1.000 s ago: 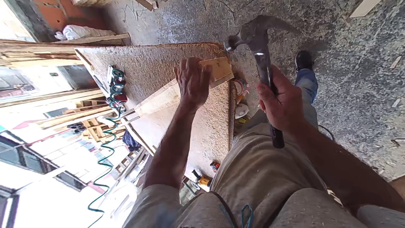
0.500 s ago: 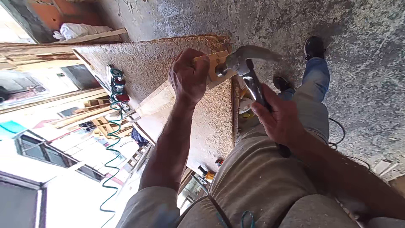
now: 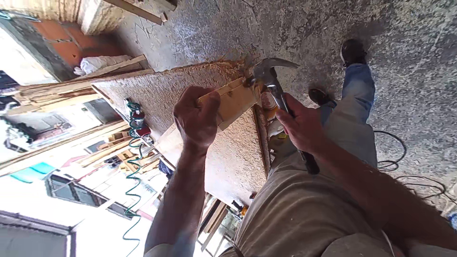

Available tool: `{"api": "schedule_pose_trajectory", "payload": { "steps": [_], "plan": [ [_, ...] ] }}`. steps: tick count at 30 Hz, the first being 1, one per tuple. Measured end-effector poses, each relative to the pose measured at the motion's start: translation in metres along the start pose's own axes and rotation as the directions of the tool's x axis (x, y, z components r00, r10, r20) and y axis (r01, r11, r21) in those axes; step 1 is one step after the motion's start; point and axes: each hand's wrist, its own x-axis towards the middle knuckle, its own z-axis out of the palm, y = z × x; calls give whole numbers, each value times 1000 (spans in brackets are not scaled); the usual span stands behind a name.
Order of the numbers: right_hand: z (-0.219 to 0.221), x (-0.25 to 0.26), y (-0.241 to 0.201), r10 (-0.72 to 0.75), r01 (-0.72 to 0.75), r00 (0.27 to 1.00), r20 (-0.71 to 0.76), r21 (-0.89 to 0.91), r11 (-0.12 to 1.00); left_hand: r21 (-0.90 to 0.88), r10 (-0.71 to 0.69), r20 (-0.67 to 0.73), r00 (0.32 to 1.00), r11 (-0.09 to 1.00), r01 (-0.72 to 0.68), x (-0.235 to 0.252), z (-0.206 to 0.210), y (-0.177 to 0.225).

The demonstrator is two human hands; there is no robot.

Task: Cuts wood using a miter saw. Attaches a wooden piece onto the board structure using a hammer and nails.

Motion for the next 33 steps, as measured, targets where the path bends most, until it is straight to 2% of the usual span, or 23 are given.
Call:
{"api": "schedule_pose_trajectory", "payload": {
  "steps": [3, 7, 10, 14, 17, 20, 23, 26, 30, 33],
  "plan": [
    [2, 6, -1, 10, -5, 998, -63, 79, 997, -34, -9, -2, 1000, 999, 9, 1, 0, 0],
    [1, 9, -4, -5, 5, 999, 31, -1, 1000, -63, -28, -1, 1000, 998, 28, 2, 0, 2],
    [6, 11, -2, -21, 20, 1000, 17, 61, 998, -82, -28, -8, 1000, 996, 27, 3, 1, 2],
    [4, 4, -6, 12, -14, 999, 44, 48, 999, -79, -29, -37, 999, 997, 26, 3, 2, 1],
    [1, -15, -4, 5, -6, 1000, 11, 53, 999, -62, -31, -32, 999, 998, 29, 4, 2, -1],
    [-2, -27, 4, -15, 13, 998, 66, 33, 999, -65, -35, -26, 999, 997, 33, 6, 0, 0],
    [-3, -30, 6, -36, 35, 998, 44, 36, 999, -77, -38, -29, 999, 996, 36, 9, 0, 0],
    [-3, -30, 5, -15, 15, 998, 60, -5, 1000, -75, -42, -37, 998, 996, 39, 8, -1, 2],
    [1, -22, 4, -18, 18, 1000, -6, 61, 998, -92, -40, -42, 998, 995, 36, 8, 0, 2],
    [2, -10, 2, 42, -45, 998, 48, 62, 997, -98, -40, -48, 998, 995, 35, 7, 0, 4]
  ]
}}
